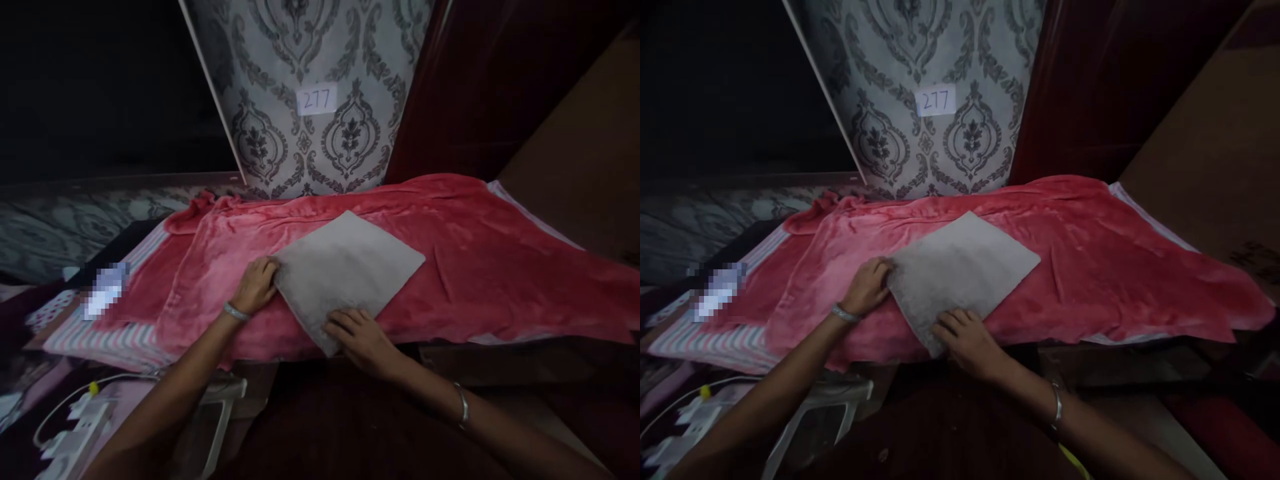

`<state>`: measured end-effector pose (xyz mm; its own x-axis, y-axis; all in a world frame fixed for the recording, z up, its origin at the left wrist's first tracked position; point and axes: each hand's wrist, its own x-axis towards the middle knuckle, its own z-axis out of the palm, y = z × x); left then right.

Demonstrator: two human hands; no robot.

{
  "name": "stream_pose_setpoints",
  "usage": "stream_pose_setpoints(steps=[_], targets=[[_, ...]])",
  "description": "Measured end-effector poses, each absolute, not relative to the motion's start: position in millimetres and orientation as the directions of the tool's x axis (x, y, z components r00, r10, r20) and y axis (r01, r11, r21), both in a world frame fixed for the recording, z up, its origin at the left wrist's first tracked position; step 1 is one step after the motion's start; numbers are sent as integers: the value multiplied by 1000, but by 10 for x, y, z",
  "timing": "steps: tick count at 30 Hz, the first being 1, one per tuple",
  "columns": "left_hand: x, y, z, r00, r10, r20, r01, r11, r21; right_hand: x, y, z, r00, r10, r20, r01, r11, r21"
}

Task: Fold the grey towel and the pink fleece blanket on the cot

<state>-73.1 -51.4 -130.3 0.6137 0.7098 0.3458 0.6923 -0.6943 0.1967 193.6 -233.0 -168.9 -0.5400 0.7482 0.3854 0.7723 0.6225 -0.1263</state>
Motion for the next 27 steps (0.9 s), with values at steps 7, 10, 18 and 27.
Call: stream_pose_setpoints(steps=[7, 10, 18, 27], targets=[[-801, -825, -1290, 203, 961, -190, 198, 150, 969, 1963, -2314, -1636, -542, 743, 393, 766, 629, -133], [-823, -1002, -1325, 333, 893, -303, -164, 372, 914, 1988, -2291, -1697, -506, 737, 449, 740, 638, -213], [-704, -1249, -1354, 310, 900, -306, -250, 388, 887, 2020, -2350, -1660, -545, 732, 409, 690, 668, -278], [-653, -1046, -1364, 248, 947, -206, -257, 269, 928, 1643, -2067, -1368, -407, 825, 393, 764, 543, -348]])
